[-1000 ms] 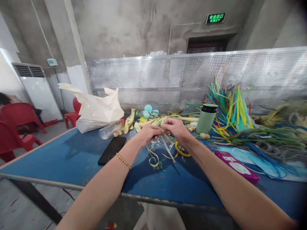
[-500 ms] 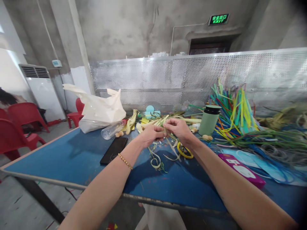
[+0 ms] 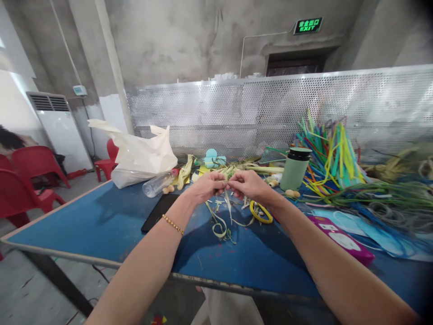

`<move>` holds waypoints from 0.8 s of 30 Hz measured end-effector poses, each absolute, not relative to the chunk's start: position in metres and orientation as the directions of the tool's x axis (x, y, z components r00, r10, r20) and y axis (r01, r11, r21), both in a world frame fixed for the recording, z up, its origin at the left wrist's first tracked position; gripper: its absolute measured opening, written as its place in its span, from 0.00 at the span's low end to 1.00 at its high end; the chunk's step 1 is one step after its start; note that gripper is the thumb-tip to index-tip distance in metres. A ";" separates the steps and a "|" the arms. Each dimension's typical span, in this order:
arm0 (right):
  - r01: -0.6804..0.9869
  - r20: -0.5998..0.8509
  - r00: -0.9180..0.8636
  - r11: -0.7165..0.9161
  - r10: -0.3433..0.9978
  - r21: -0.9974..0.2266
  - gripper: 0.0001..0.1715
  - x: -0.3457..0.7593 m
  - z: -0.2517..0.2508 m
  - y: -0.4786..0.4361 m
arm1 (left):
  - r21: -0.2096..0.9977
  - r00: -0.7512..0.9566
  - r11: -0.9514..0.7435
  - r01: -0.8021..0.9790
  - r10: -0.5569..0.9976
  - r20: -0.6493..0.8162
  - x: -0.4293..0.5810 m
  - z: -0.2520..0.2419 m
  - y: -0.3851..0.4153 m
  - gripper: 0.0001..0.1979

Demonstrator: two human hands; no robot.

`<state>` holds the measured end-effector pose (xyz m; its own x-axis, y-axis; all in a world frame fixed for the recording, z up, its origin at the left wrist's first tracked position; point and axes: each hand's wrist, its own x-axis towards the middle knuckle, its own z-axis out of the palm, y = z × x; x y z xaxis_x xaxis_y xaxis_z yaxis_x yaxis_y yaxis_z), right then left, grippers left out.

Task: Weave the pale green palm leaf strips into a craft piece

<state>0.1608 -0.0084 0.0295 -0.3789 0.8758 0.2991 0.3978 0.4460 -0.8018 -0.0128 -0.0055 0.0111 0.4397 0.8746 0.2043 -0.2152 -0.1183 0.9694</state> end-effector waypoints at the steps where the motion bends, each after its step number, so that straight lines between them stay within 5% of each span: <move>1: 0.435 0.311 -0.384 0.467 0.869 -0.770 0.07 0.161 0.029 -0.008 | 0.972 0.448 -0.094 -0.214 0.875 0.183 -0.013 0.012 -0.006 0.07; 4: 0.551 0.414 -0.410 0.582 0.813 -0.597 0.07 0.163 0.030 -0.004 | 0.976 0.434 -0.047 -0.212 0.891 0.137 -0.014 0.014 -0.007 0.11; 8: 0.632 0.522 -0.426 0.656 0.739 -0.413 0.09 0.163 0.031 -0.002 | 0.979 0.417 -0.091 -0.184 0.894 0.162 -0.013 0.015 -0.008 0.04; 17: 0.716 0.509 -0.418 0.618 0.752 -0.325 0.08 0.159 0.033 -0.008 | 0.960 0.320 -0.273 0.064 0.917 0.240 -0.015 0.008 -0.002 0.13; 24: 0.683 0.538 -0.406 0.637 0.738 -0.357 0.10 0.161 0.031 -0.004 | 0.965 0.259 -0.261 0.031 0.935 0.244 -0.010 0.011 -0.005 0.07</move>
<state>0.1608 -0.0036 0.0310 -0.4064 0.7385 0.5380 0.6834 0.6365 -0.3575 -0.0099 -0.0052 0.0114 0.2589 0.9345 0.2442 0.0309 -0.2607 0.9649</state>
